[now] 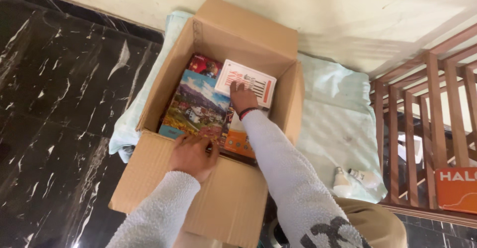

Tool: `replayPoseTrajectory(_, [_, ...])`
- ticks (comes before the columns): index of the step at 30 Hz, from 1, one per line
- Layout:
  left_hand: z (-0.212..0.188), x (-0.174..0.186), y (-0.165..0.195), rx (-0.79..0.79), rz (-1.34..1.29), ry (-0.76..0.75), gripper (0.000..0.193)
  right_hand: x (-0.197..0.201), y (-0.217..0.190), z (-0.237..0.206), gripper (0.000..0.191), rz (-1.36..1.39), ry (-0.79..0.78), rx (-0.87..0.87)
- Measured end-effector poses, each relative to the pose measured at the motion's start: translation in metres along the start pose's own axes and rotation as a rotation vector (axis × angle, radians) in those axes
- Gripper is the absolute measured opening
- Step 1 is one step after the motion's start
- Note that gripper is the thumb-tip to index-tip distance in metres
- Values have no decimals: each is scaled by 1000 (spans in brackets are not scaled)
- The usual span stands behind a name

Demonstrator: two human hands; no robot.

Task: The person sits on the floor beside a bed and takes books, puzzle boxes, and light bulb boxes out of a large cardboard box, placing them on the bed. They open a small red Halonix box, take out a bulb, and later repack items into the cardboard box and handle the small boxes.

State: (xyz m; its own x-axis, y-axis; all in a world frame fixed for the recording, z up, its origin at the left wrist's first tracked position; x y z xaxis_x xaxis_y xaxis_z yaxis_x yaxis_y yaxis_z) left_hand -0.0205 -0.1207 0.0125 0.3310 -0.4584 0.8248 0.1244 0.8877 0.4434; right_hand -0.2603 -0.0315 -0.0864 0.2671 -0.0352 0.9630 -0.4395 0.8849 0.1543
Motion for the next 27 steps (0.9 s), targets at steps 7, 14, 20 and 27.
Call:
replayPoseTrajectory(7, [-2,2,-3,-60,-13,131,27,6,4,11,26,5,-63,-62])
replayPoseTrajectory(14, [-2,0,-3,32,27,66,27,97,40,-5,32,586,144,-226])
replayPoseTrajectory(20, [-6,-5,3,74,-3,28,23,144,107,-51,24,1288,100,-345])
replayPoseTrajectory(27, [-10,-9,7,100,93,42,25,173,158,-164,31,1853,-196,-556])
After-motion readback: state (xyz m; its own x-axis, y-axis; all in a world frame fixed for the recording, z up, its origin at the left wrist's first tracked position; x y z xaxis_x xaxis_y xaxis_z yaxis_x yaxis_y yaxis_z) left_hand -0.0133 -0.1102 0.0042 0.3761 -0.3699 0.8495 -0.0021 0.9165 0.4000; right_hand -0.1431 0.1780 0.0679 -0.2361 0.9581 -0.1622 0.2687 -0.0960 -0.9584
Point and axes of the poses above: each hand's wrist, its own z-axis towards the middle knuckle, its own x-axis out of the back of the hand, y = z × x, the point moved 5 cm from there along z, towards the middle knuckle, and after that the axes turned 11 degrees about -x, right-handed, at the moved point
